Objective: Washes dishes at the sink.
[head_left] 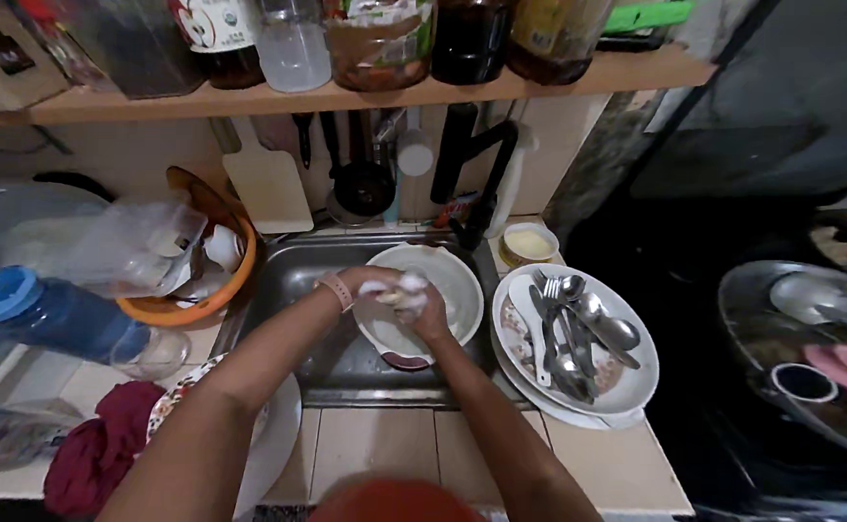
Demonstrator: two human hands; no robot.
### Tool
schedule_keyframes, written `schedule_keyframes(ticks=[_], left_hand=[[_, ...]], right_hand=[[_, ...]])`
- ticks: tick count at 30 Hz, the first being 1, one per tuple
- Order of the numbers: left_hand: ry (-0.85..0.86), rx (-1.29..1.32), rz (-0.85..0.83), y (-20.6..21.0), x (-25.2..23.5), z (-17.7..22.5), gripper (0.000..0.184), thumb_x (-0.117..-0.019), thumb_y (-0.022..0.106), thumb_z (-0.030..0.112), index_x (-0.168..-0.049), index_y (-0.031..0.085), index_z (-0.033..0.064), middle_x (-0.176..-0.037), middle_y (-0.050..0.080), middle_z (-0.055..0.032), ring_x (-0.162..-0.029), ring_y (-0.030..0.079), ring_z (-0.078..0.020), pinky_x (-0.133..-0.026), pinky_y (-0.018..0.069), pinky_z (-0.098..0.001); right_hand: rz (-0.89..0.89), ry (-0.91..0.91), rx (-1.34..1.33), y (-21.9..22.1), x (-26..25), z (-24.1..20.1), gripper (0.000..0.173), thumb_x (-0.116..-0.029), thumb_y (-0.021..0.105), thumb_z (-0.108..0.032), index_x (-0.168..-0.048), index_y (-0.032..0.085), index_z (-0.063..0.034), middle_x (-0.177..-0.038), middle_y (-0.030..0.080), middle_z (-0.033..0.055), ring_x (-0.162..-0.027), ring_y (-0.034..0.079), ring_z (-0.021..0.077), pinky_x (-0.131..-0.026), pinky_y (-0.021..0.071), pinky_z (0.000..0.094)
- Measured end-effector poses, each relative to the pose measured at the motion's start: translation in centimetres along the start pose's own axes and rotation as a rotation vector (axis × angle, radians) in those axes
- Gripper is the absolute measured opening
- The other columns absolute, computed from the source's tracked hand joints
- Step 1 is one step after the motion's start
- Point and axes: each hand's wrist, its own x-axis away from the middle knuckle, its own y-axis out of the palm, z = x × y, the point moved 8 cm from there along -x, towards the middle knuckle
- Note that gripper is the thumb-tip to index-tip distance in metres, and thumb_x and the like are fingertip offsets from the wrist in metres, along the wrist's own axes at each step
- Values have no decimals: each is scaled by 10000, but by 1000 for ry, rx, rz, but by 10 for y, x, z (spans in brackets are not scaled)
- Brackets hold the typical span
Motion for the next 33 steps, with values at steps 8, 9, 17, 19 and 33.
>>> schedule_keyframes(ticks=[8, 9, 17, 19, 33], left_hand=[[157, -688, 751, 16, 23, 53, 393, -933, 714, 204, -1261, 663, -7, -1202, 687, -253, -1168, 640, -431, -1021, 460, -617], [182, -665, 774, 14, 30, 59, 393, -936, 709, 170, -1278, 658, -16, -1219, 680, -265, -1183, 631, -443, -1029, 452, -620], [583, 250, 779, -31, 41, 42, 177, -1005, 560, 39, -1102, 629, -92, -942, 640, -85, -843, 590, -42, -812, 521, -222], [439, 20, 811, -28, 45, 38, 233, -962, 644, 28, -1162, 643, -92, -1052, 675, -185, -945, 638, -191, -892, 539, -352], [406, 374, 949, 9, 25, -17, 414, -1098, 438, 152, -1488, 456, 14, -1442, 545, -221, -1273, 561, -297, -1064, 462, -469]], right_hand=[[36, 392, -426, 10, 8, -20, 656, -885, 726, 33, -1431, 393, 178, -1392, 536, 317, -1300, 543, 286, -1119, 420, 352], [49, 393, -512, 7, 6, -27, 627, -885, 713, 60, -1426, 411, 153, -1329, 577, 281, -1212, 588, 246, -1049, 474, 336], [-196, 308, -1711, 14, 6, -54, 215, -901, 550, -277, -881, 661, -94, -720, 699, 63, -571, 657, 137, -515, 551, 256], [-101, 399, -1272, 9, 8, -44, 146, -1001, 445, -17, -1042, 585, -31, -765, 664, 56, -627, 645, 113, -580, 559, 242], [181, 351, -849, -6, 13, -28, 323, -988, 626, -100, -1279, 574, 30, -1044, 675, 125, -896, 659, 144, -795, 577, 322]])
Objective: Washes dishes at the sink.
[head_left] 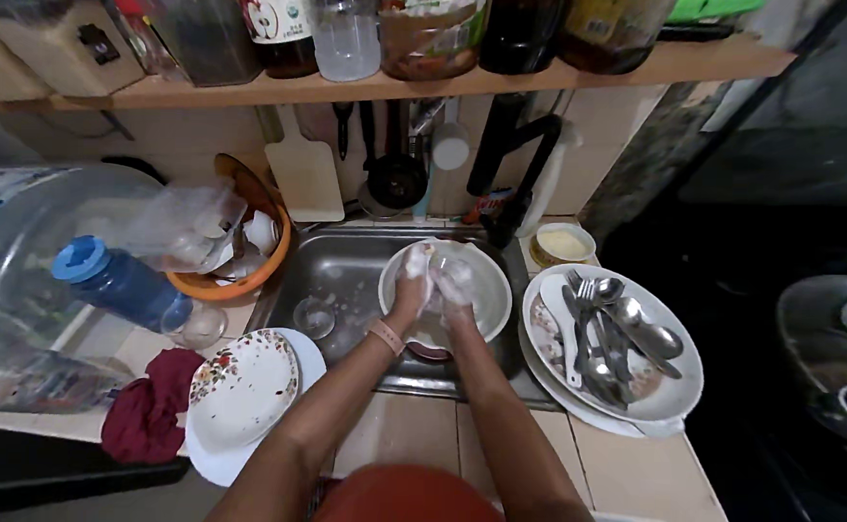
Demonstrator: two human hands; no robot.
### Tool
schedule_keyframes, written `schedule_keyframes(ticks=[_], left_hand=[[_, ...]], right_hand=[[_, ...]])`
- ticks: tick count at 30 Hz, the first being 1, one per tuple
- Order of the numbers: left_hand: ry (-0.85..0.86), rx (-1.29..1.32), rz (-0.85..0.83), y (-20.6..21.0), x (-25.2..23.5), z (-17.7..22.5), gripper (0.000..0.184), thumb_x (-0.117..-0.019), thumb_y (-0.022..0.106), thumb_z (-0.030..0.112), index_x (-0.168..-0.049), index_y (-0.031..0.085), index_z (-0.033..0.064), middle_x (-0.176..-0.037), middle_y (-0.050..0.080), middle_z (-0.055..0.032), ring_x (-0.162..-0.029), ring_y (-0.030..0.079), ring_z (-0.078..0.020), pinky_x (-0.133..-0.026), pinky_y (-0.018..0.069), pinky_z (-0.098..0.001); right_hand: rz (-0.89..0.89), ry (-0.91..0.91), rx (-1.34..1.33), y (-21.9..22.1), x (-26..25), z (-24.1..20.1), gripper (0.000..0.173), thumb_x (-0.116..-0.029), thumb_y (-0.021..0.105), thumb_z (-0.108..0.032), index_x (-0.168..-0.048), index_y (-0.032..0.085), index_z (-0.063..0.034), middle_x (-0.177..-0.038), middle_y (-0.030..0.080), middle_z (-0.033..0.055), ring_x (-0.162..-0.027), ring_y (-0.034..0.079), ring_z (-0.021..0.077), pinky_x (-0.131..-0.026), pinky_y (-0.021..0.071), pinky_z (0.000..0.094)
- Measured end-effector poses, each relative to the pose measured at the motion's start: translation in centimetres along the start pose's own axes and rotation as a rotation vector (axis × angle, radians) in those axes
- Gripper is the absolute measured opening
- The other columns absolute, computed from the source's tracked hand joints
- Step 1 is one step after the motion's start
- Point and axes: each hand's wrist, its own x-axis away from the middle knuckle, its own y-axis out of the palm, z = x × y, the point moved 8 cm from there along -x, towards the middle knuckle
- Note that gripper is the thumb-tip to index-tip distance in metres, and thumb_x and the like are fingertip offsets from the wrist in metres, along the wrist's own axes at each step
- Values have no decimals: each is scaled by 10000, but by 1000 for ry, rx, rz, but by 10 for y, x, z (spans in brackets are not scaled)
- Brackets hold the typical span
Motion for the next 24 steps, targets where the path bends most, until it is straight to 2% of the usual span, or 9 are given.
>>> schedule_keyframes(ticks=[3, 6, 8, 10, 12, 14, 18, 21, 24], left_hand=[[-200, 150, 68, 8, 16, -22, 395, -1107, 385, 109, -1471, 440, -34, -1430, 526, -246, -1262, 532, -290, -1061, 435, -441], [-373, 107, -5, -6, 20, -39, 331, -1111, 404, 167, -1350, 517, -31, -1186, 588, -192, -976, 553, -217, -849, 487, -378], [-418, -74, -139, -20, 19, -43, 343, -1086, 467, 137, -1374, 503, -46, -1197, 596, -243, -986, 579, -289, -860, 501, -441], [-413, -233, -238, -30, 14, -48, 405, -1034, 548, 66, -1422, 483, -31, -1268, 601, -285, -1068, 623, -370, -923, 520, -510], [-389, -331, -353, -38, 10, -49, 431, -1018, 561, 18, -1442, 490, 5, -1280, 608, -262, -1039, 650, -341, -902, 545, -484], [-344, -414, -480, -56, 6, -52, 389, -1019, 552, 17, -1408, 541, 40, -1253, 623, -225, -1004, 646, -299, -871, 549, -457], [-321, -948, -423, -127, 0, -45, 314, -1017, 619, 136, -1286, 641, -24, -1257, 643, -293, -1170, 615, -473, -998, 466, -643], [-506, -1274, -322, -166, 2, -54, 352, -1026, 602, 214, -1235, 654, -64, -1297, 623, -299, -1234, 585, -477, -1001, 454, -660], [-610, -1409, -382, -178, 7, -68, 352, -1024, 594, 208, -1260, 652, -47, -1347, 608, -268, -1278, 563, -450, -1012, 440, -655]], right_hand=[[117, -65, 440, 2, 14, -4, 534, -982, 660, -77, -1418, 451, 152, -1394, 536, 332, -1330, 516, 360, -1134, 398, 445], [-25, 1, 795, 18, 37, 6, 487, -1027, 562, -69, -1422, 443, 191, -1491, 414, 405, -1470, 338, 476, -1239, 207, 493], [6, -99, 717, 13, 40, 11, 481, -997, 629, -87, -1363, 497, 195, -1407, 505, 389, -1385, 463, 436, -1197, 319, 451], [88, -347, 621, 5, 31, 10, 372, -883, 780, -123, -1109, 674, 152, -1145, 666, 335, -1107, 652, 412, -1010, 506, 490], [27, -347, 663, 1, 22, 18, 327, -864, 806, -156, -1017, 710, 116, -1087, 685, 298, -1030, 673, 379, -956, 533, 490], [-85, -200, 821, -5, 13, 30, 324, -894, 779, -184, -975, 700, 120, -1153, 662, 317, -1104, 647, 414, -1004, 500, 521], [-296, 172, 1101, -17, 4, 57, 492, -958, 710, -234, -1309, 600, 91, -1394, 560, 303, -1327, 540, 407, -1132, 415, 516], [-388, 255, 1209, -19, 1, 72, 505, -989, 656, -182, -1386, 530, 105, -1479, 478, 316, -1413, 455, 407, -1182, 359, 497], [-341, 277, 1255, -18, -6, 77, 494, -1025, 562, -97, -1436, 439, 148, -1505, 439, 334, -1420, 449, 417, -1187, 358, 486]])
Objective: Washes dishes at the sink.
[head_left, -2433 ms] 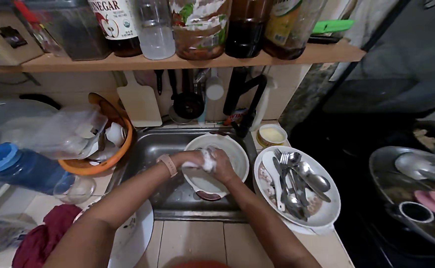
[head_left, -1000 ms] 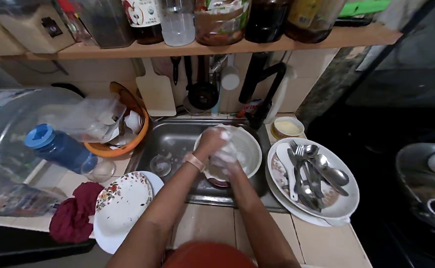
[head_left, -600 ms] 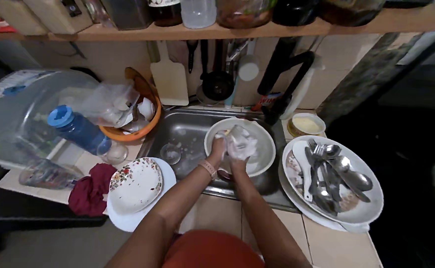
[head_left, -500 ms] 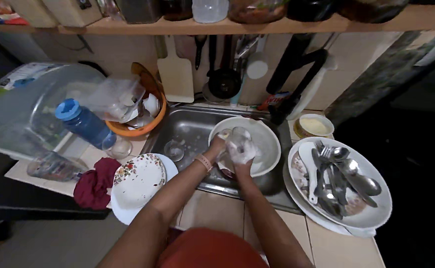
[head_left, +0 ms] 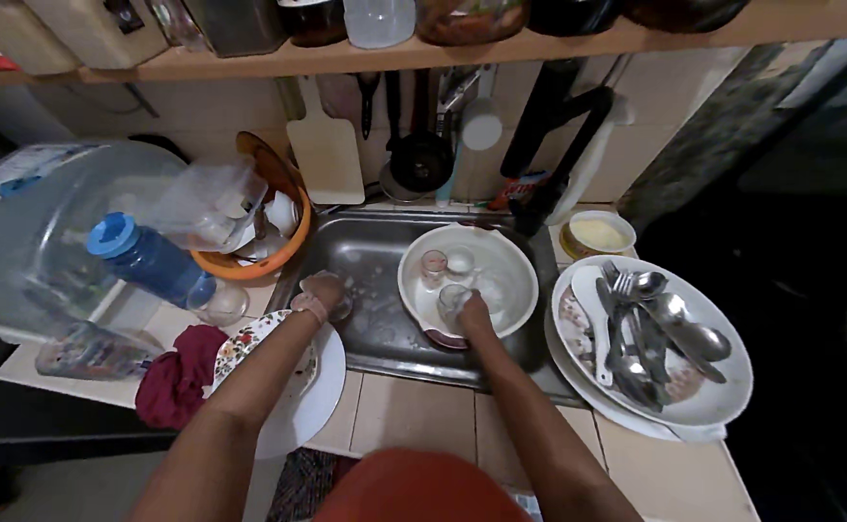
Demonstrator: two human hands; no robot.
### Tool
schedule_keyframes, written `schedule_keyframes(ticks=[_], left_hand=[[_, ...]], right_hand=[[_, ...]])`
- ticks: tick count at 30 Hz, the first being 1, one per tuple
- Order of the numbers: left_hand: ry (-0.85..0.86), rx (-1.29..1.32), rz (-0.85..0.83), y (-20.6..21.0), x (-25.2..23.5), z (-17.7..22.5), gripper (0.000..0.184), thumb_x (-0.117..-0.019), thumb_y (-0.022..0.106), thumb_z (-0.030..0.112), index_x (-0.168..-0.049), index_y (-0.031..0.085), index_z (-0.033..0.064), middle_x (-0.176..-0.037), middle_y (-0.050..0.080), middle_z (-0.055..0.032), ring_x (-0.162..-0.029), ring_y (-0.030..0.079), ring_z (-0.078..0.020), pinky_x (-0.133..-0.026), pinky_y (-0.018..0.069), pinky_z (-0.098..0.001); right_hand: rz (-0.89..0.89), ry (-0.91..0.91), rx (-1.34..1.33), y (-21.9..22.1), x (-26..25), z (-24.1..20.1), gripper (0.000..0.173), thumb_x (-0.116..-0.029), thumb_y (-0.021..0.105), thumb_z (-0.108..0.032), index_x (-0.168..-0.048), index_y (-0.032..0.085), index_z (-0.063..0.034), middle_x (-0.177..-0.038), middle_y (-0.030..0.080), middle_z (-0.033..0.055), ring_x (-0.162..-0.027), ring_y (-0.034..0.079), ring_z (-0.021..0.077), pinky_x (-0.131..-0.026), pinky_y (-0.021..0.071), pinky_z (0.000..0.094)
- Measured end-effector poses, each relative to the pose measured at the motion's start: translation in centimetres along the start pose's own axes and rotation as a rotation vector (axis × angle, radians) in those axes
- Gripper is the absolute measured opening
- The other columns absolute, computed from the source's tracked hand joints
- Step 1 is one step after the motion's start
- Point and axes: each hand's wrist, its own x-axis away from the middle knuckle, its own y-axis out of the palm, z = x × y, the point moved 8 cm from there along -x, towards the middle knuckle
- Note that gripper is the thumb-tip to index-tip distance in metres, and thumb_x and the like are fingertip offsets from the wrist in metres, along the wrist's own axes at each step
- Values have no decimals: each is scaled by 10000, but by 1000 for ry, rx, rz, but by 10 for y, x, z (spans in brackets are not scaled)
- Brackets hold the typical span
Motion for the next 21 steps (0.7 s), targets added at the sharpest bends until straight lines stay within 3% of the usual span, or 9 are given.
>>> schedule_keyframes(ticks=[2, 6, 9, 11, 14, 17, 21], left_hand=[[13, -44, -36, 12, -12, -3, 355, -1027, 584, 191, -1276, 639, -57, -1370, 595, -270, -1290, 560, -449, -1021, 442, -651], [168, -33, -158, 39, -38, -1, 442, -1014, 604, 143, -1379, 541, -98, -1434, 526, -315, -1363, 490, -467, -1121, 372, -631], [239, -72, -209, 53, -47, 0, 450, -998, 632, 149, -1353, 546, -114, -1399, 544, -327, -1338, 506, -473, -1114, 381, -625], [230, -63, -235, 58, -55, -1, 460, -986, 656, 186, -1322, 565, -114, -1366, 565, -328, -1307, 534, -467, -1086, 400, -639], [155, 82, -252, 52, -64, 0, 456, -976, 672, 198, -1317, 572, -88, -1326, 588, -309, -1256, 568, -436, -1060, 426, -614], [138, 220, -252, 45, -70, 4, 463, -1000, 651, 224, -1334, 574, -87, -1362, 573, -310, -1294, 545, -433, -1099, 400, -598], [197, 393, -274, 37, -62, 13, 426, -1003, 618, 106, -1380, 534, -75, -1366, 562, -293, -1258, 554, -384, -1083, 415, -536]], right_hand=[[37, 55, -33, -3, -4, 2, 555, -1033, 522, -58, -1497, 308, 158, -1489, 449, 342, -1393, 485, 418, -1166, 387, 482], [94, 100, -78, -9, -3, -1, 631, -1032, 523, -54, -1556, 217, 120, -1510, 431, 336, -1374, 509, 412, -1150, 408, 475], [198, -1, -78, -15, 6, -12, 594, -1018, 559, -96, -1533, 332, 92, -1566, 367, 317, -1396, 482, 415, -1151, 408, 484], [250, -153, -92, -10, 6, -22, 498, -1021, 561, -164, -1448, 493, 85, -1542, 423, 302, -1445, 427, 398, -1199, 352, 468], [168, -301, -182, 6, 9, -44, 376, -1016, 583, -205, -1287, 649, 48, -1440, 548, 260, -1397, 489, 349, -1191, 372, 424], [63, -406, -355, 14, 20, -69, 276, -987, 606, -133, -1147, 707, 69, -1208, 682, 245, -1189, 637, 322, -1073, 472, 435], [-53, -374, -556, 27, 24, -86, 271, -1018, 562, -106, -1162, 701, 76, -1168, 699, 230, -1123, 656, 261, -1020, 484, 402]])
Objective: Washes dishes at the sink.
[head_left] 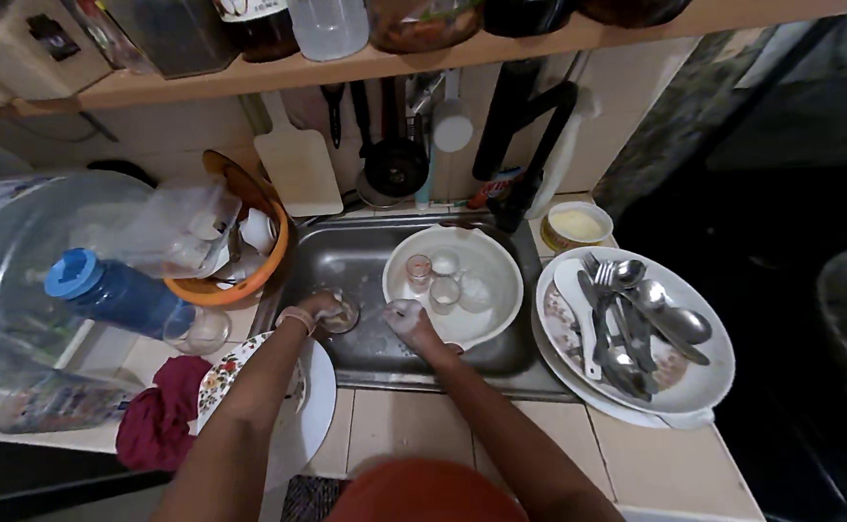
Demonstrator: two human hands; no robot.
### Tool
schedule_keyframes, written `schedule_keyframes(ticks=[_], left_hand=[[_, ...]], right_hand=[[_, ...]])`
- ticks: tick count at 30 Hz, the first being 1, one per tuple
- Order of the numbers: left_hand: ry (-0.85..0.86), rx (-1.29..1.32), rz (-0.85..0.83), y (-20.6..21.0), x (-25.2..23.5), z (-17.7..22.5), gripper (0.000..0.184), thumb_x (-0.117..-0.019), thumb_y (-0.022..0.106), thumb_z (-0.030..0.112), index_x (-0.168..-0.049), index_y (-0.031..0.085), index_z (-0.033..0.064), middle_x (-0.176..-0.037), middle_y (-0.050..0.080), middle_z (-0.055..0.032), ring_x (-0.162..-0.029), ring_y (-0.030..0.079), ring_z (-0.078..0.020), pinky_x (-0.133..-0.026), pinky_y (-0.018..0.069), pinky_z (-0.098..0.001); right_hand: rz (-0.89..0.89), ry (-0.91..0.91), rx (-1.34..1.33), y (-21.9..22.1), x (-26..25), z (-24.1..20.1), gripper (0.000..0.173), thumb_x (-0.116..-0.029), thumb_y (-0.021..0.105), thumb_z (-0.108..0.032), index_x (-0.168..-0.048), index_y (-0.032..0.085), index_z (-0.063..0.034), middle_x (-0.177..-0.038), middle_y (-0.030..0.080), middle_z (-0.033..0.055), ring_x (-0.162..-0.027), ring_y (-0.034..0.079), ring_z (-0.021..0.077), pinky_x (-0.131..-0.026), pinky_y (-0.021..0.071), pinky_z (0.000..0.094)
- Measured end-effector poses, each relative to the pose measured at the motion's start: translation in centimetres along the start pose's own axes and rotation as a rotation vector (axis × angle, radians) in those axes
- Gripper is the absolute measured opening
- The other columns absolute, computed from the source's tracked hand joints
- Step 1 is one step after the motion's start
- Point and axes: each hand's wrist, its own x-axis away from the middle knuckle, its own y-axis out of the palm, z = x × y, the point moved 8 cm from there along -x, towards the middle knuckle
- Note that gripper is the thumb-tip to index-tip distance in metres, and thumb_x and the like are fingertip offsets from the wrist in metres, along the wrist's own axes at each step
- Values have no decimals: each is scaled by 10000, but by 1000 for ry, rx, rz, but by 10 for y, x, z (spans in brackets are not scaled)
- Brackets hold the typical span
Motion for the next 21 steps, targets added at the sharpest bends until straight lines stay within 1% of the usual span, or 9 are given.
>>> schedule_keyframes(ticks=[3, 5, 7, 11, 12, 14, 16, 19, 21], left_hand=[[107, -13, 10, -7, 35, 36, 413, -978, 643, 58, -1367, 553, -47, -1332, 582, -276, -1228, 572, -366, -1071, 434, -517], [243, -124, 12, -9, 60, 61, 412, -958, 690, 102, -1340, 603, -26, -1309, 613, -272, -1233, 583, -388, -1083, 422, -553], [428, -238, 19, -3, 89, 87, 416, -945, 707, 119, -1334, 632, -8, -1318, 632, -257, -1259, 583, -408, -1105, 407, -584], [853, -541, 74, 20, 128, 123, 332, -1017, 597, 144, -1297, 658, -22, -1382, 613, -233, -1316, 564, -403, -1120, 413, -566], [971, -632, 137, 25, 131, 128, 289, -1026, 577, 145, -1251, 696, 7, -1391, 621, -200, -1342, 551, -378, -1141, 405, -549], [1064, -745, 189, 34, 132, 138, 323, -1042, 541, 153, -1315, 681, 50, -1472, 576, -157, -1447, 448, -345, -1221, 301, -521], [974, -744, 171, 38, 135, 150, 375, -1042, 545, 152, -1396, 614, 48, -1494, 547, -161, -1455, 431, -337, -1215, 306, -514], [779, -697, 122, 41, 131, 156, 362, -1041, 539, 98, -1371, 587, -43, -1431, 566, -248, -1388, 486, -411, -1179, 337, -551], [739, -567, 114, 41, 129, 162, 345, -1015, 542, 56, -1324, 605, -86, -1302, 630, -302, -1271, 578, -457, -1105, 409, -582]], right_hand=[[29, 219, -396, 8, 1, 5, 362, -1088, 488, -151, -1347, 556, 93, -1294, 603, 248, -1109, 614, 236, -974, 494, 350], [22, 367, -768, 14, 1, 12, 478, -1128, 391, -280, -1506, 392, 14, -1437, 500, 241, -1168, 610, 287, -959, 534, 388], [-56, 379, -1060, 22, -3, 14, 554, -1116, 301, -464, -1481, 418, -63, -1285, 600, 214, -1035, 669, 317, -840, 591, 457], [-188, 350, -1282, 21, -4, 12, 729, -1041, 177, -673, -1335, 543, -115, -1089, 673, 163, -951, 682, 318, -779, 591, 523], [-179, 345, -1287, 17, -3, 11, 732, -1042, 171, -671, -1315, 559, -114, -1064, 684, 155, -931, 691, 305, -767, 600, 513], [-106, 348, -1250, 7, -3, 11, 560, -1091, 246, -527, -1168, 591, -93, -925, 687, 115, -814, 696, 243, -703, 609, 447], [-52, 275, -1178, -6, -3, 9, 381, -1116, 333, -337, -1078, 606, -74, -821, 674, 73, -724, 678, 177, -663, 599, 359], [-55, 66, -999, -29, -4, -6, 241, -1087, 376, -178, -1169, 583, -84, -814, 660, 6, -704, 649, 83, -671, 577, 261], [-22, 20, -872, -43, -8, -8, 291, -1090, 411, -188, -1318, 545, -66, -906, 649, 22, -765, 633, 88, -707, 563, 267]])
